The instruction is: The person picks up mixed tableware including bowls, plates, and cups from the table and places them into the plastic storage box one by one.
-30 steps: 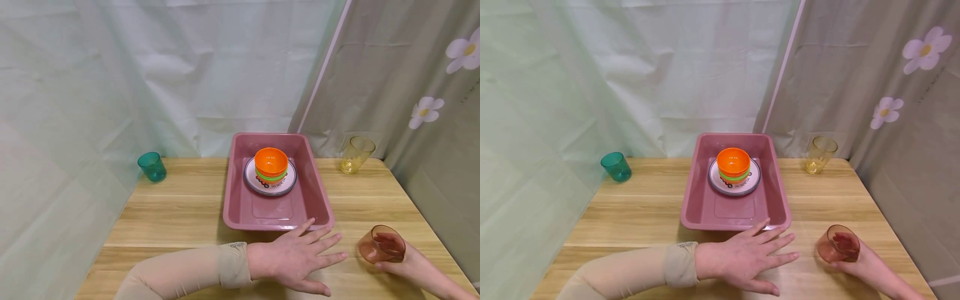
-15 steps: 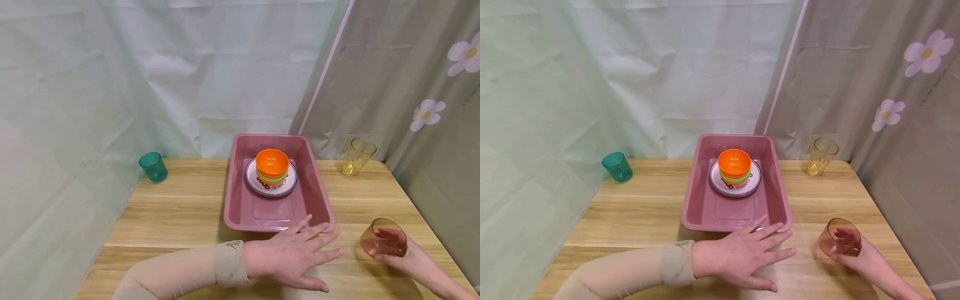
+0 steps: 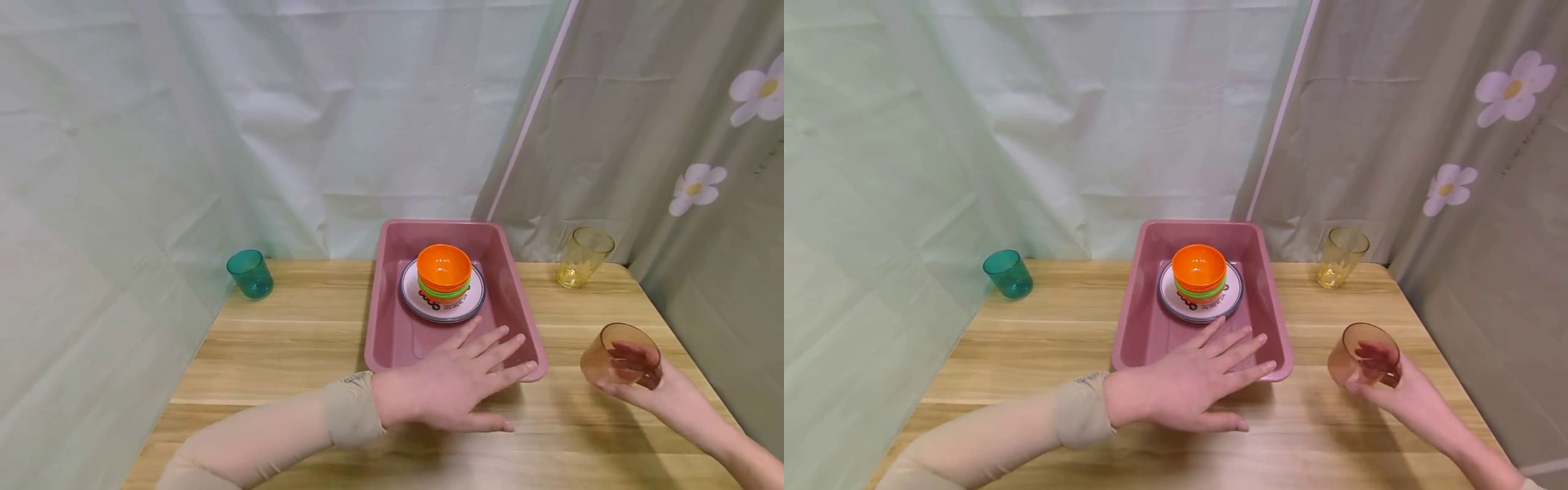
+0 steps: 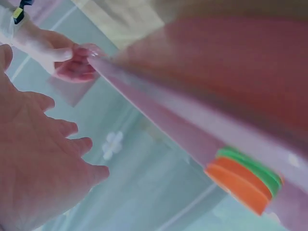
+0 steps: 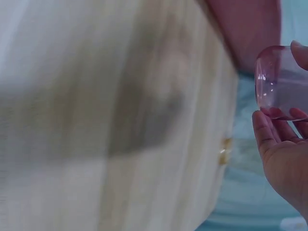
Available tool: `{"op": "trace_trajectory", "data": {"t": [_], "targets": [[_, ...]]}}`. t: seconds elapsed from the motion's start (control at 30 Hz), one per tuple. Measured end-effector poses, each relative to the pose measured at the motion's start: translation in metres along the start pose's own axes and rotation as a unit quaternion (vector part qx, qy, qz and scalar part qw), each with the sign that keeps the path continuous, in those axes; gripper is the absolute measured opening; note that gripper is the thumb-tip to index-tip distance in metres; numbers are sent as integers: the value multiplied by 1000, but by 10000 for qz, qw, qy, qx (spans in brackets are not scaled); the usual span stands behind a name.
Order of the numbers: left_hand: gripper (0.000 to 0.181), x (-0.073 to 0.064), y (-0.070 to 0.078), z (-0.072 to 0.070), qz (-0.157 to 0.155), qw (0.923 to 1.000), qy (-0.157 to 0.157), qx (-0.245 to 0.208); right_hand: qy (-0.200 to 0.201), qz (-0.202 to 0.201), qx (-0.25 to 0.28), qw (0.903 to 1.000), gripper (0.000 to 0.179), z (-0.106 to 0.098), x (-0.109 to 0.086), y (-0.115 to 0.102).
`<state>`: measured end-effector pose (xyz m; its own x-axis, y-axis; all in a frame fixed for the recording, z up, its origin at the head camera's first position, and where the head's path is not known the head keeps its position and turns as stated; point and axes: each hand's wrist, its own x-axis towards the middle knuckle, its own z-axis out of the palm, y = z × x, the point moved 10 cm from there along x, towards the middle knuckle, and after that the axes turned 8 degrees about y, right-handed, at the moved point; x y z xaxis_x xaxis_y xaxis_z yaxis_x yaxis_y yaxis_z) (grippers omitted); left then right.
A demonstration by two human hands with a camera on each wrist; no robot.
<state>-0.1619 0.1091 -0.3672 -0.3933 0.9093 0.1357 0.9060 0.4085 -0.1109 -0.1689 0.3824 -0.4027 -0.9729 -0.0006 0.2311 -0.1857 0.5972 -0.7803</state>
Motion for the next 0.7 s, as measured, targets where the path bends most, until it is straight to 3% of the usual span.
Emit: {"op": "trace_trajectory", "data": {"t": [0.37, 0.7], "targets": [[82, -22, -54, -9, -507, 9985, 179, 78, -214, -283, -53, 9994, 59, 19, 39, -56], [81, -53, -107, -16, -1248, 9918, 237, 111, -558, -373, 434, 9968, 64, 57, 73, -103]]}}
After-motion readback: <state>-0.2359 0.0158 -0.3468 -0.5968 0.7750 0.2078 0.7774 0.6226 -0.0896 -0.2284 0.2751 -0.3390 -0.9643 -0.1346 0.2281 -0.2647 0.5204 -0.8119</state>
